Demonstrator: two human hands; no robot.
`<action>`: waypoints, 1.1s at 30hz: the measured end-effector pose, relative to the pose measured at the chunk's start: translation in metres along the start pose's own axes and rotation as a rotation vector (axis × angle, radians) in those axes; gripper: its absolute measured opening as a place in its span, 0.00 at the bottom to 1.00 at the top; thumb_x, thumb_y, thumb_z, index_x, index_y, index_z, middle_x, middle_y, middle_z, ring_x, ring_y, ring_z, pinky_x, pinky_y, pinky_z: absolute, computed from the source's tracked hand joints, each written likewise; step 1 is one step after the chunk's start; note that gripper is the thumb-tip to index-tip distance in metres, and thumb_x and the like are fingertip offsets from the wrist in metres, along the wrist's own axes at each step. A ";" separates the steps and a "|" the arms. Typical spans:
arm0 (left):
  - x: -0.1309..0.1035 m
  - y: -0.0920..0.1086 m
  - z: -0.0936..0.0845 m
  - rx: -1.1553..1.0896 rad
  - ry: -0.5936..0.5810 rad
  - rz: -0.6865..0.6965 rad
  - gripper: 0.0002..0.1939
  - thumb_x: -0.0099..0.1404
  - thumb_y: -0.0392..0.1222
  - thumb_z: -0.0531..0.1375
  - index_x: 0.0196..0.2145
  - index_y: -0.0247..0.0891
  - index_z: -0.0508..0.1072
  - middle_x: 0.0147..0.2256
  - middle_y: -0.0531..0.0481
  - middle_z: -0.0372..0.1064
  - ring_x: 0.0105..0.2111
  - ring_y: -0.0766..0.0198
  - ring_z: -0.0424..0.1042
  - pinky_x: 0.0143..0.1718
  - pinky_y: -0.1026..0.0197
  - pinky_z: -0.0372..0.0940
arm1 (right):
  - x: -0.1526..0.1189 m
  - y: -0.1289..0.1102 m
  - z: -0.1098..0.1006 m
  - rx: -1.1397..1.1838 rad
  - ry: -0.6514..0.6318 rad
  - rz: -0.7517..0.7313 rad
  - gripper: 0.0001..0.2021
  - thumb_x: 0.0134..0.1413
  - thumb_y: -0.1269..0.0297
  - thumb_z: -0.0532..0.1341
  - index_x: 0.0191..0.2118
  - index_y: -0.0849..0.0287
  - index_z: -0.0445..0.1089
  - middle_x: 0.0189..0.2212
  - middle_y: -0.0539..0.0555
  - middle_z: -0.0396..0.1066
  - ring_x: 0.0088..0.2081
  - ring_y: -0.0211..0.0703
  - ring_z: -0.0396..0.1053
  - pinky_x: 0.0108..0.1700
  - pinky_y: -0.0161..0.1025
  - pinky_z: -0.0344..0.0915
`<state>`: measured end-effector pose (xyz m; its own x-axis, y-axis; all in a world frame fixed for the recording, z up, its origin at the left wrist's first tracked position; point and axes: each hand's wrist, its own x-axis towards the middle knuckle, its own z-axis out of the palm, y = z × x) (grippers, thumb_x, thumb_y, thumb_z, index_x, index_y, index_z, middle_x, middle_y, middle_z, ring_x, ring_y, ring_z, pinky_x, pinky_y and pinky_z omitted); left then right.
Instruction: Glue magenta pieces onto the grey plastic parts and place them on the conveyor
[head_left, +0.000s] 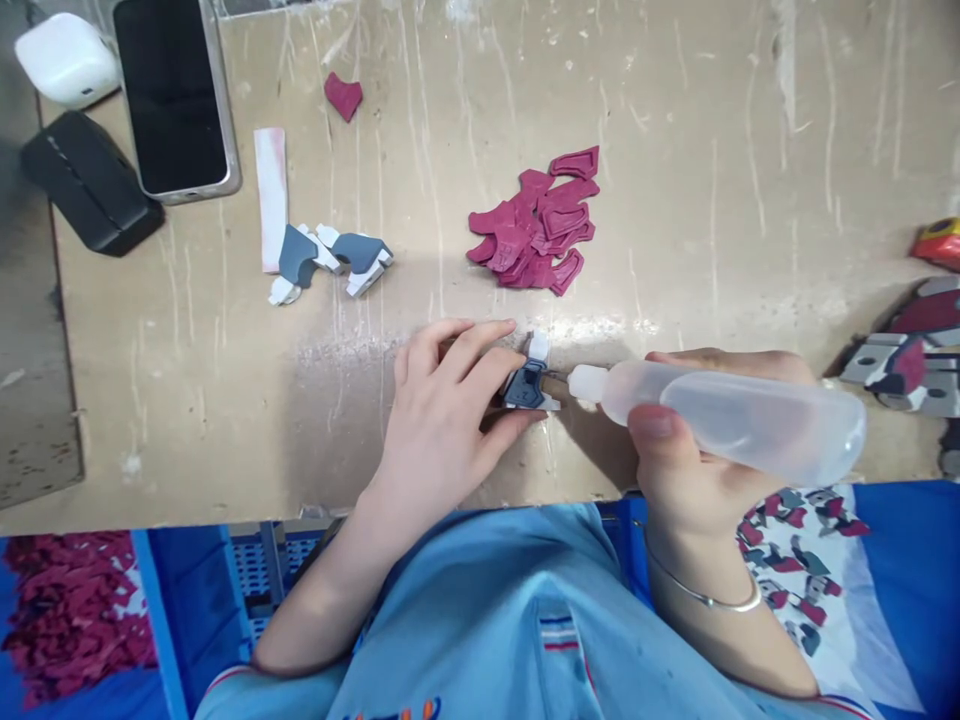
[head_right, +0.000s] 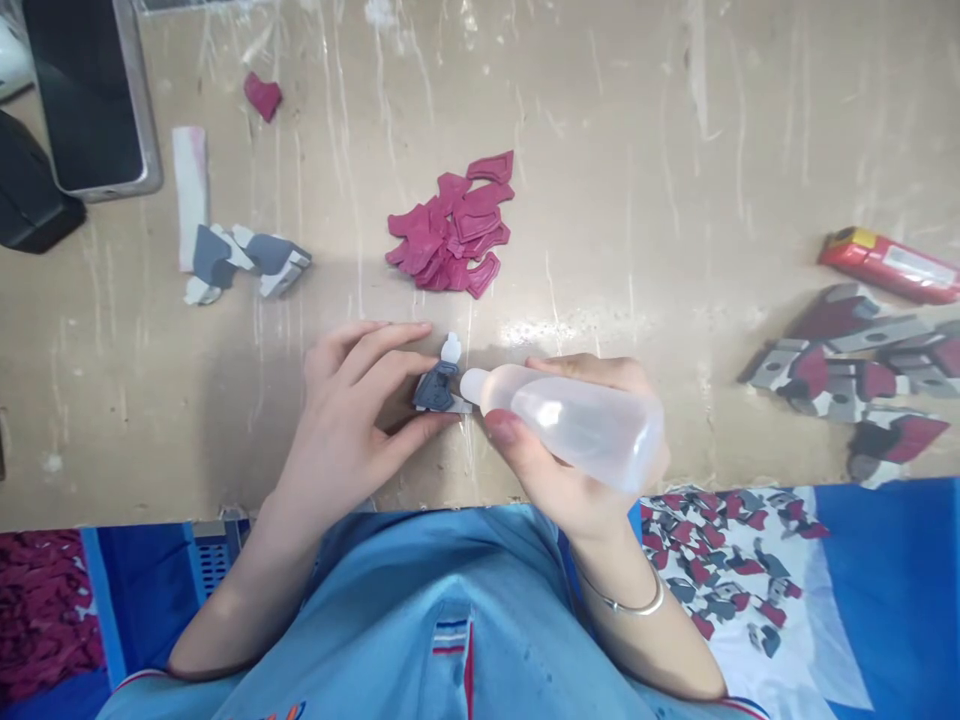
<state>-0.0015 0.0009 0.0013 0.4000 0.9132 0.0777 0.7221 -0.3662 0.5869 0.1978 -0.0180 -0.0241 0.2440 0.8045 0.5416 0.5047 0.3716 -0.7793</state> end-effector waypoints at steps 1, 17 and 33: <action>0.000 0.000 0.000 -0.002 -0.002 0.001 0.15 0.69 0.46 0.71 0.49 0.40 0.77 0.62 0.43 0.77 0.62 0.42 0.67 0.63 0.41 0.63 | 0.000 0.000 0.000 0.002 0.006 0.003 0.19 0.54 0.49 0.78 0.44 0.56 0.79 0.34 0.51 0.79 0.31 0.46 0.80 0.29 0.42 0.77; 0.001 0.001 -0.004 -0.011 -0.027 0.002 0.11 0.70 0.44 0.70 0.45 0.42 0.73 0.64 0.45 0.77 0.66 0.41 0.68 0.62 0.40 0.63 | 0.004 -0.002 0.001 0.101 -0.092 -0.043 0.14 0.62 0.52 0.73 0.45 0.55 0.79 0.29 0.49 0.77 0.25 0.41 0.76 0.23 0.38 0.72; 0.001 0.003 -0.005 -0.052 -0.018 -0.005 0.08 0.68 0.36 0.66 0.41 0.44 0.71 0.63 0.49 0.78 0.63 0.47 0.71 0.62 0.43 0.63 | 0.002 -0.002 -0.006 0.104 -0.112 0.007 0.15 0.61 0.47 0.71 0.37 0.54 0.78 0.25 0.50 0.74 0.23 0.46 0.75 0.20 0.43 0.71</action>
<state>-0.0018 0.0022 0.0071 0.4070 0.9115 0.0601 0.6940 -0.3513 0.6284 0.2022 -0.0201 -0.0199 0.1500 0.8519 0.5017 0.4137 0.4069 -0.8145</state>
